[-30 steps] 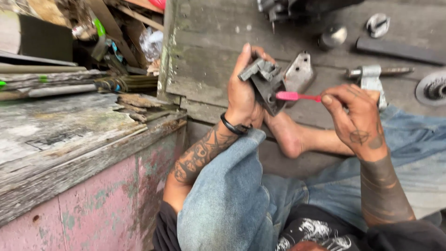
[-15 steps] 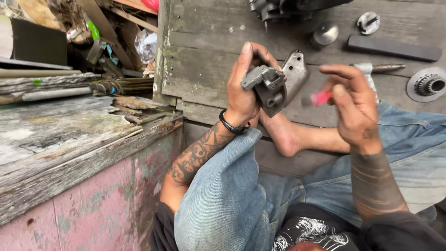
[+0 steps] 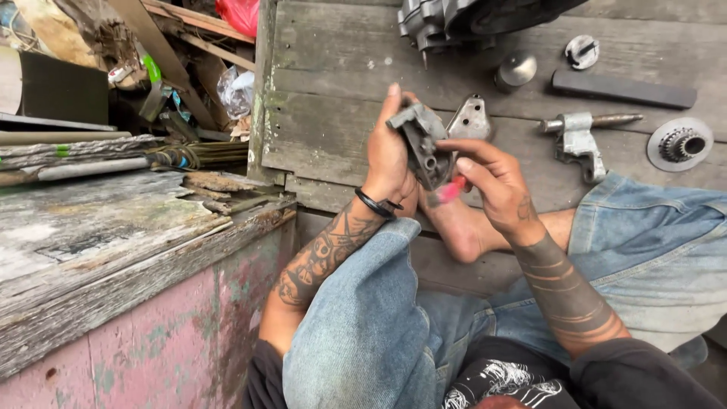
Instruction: Cleaning a metal engine component using a toothbrush.
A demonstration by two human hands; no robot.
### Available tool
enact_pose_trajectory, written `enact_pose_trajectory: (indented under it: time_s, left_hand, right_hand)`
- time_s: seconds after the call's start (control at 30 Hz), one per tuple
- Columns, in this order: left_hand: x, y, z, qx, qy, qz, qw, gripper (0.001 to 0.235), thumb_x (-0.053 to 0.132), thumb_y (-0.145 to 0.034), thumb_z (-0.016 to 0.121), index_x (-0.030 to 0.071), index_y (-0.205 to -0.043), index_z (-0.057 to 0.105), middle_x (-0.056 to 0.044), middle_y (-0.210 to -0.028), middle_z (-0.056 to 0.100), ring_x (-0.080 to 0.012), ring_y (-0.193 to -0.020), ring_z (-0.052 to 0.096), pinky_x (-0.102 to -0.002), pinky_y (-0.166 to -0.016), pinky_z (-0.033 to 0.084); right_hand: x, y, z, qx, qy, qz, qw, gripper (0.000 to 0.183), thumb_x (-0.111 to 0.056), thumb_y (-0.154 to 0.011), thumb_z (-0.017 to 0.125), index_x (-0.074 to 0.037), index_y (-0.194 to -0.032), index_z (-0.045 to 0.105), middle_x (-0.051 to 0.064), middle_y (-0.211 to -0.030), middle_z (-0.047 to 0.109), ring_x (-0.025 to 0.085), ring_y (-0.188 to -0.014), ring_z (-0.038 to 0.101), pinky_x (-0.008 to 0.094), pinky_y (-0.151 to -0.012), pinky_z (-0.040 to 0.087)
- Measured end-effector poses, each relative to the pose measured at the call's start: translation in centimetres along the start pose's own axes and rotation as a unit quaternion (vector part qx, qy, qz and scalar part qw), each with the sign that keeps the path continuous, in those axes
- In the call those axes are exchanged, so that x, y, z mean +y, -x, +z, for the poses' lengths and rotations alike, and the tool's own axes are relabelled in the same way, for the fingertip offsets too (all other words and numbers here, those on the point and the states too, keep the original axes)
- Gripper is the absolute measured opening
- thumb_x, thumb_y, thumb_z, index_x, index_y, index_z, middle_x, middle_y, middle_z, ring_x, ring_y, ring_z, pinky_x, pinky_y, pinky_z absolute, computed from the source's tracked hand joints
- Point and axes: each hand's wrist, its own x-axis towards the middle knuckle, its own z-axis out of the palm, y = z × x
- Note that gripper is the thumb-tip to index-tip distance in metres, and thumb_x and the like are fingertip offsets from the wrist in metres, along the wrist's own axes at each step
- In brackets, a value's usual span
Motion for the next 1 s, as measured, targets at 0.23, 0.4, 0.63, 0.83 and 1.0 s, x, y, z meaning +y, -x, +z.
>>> enact_pose_trajectory:
  time_s: [0.23,0.4,0.63,0.83,1.0]
  left_hand:
    - [-1.3,0.5,0.3,0.025,-0.092,-0.019,0.995,0.039,0.046,-0.104,0.056,0.008,-0.095,0.061,-0.014,-0.077,0.064,-0.023,-0.072,0.066,-0.03,-0.061,0.055]
    - [0.9,2.2,2.9,0.063,-0.25,-0.056,0.965,0.055,0.059,-0.098,0.051,0.007,-0.114,0.053,-0.014,-0.108,0.052,-0.0232,-0.102,0.048,-0.03,-0.085,0.039]
    - [-0.1,1.4,2.6,0.093,-0.277,-0.224,0.93,0.087,0.076,-0.087,0.042,0.003,-0.132,0.044,-0.014,-0.125,0.038,-0.0244,-0.117,0.033,-0.033,-0.104,0.023]
    - [1.8,3.3,4.6,0.093,-0.288,-0.215,0.929,0.087,0.079,-0.084,0.041,0.002,-0.123,0.043,-0.017,-0.128,0.041,-0.0315,-0.12,0.034,-0.041,-0.105,0.026]
    - [-3.5,-1.1,-2.7,-0.019,-0.809,-0.147,0.569,0.08,0.057,-0.106,0.016,0.001,-0.162,0.029,-0.02,-0.17,0.028,-0.0369,-0.157,0.021,-0.04,-0.126,0.017]
  right_hand:
    - [-3.1,0.0,-0.1,-0.081,0.256,-0.025,0.963,0.047,-0.018,-0.095,0.065,-0.014,-0.142,0.064,0.009,-0.068,0.067,0.014,-0.064,0.061,0.032,-0.075,0.045]
    - [-4.4,-0.7,0.3,-0.126,0.304,-0.02,0.944,0.059,-0.017,-0.095,0.062,-0.016,-0.153,0.054,0.005,-0.069,0.068,0.019,-0.062,0.061,0.038,-0.088,0.042]
    - [-3.1,-0.2,-4.4,0.03,0.053,0.021,0.998,0.052,-0.04,-0.102,0.043,0.0,-0.128,0.065,0.005,-0.072,0.057,0.011,-0.069,0.051,0.026,-0.073,0.044]
    - [-0.2,2.5,-7.5,0.106,0.331,-0.032,0.937,0.041,-0.04,-0.115,0.04,-0.008,-0.11,0.065,0.004,-0.088,0.054,0.019,-0.085,0.05,0.031,-0.086,0.033]
    - [1.1,3.3,-7.5,0.08,0.545,-0.099,0.828,0.024,-0.041,-0.112,0.058,-0.02,-0.113,0.072,0.001,-0.084,0.051,0.02,-0.085,0.053,0.04,-0.097,0.03]
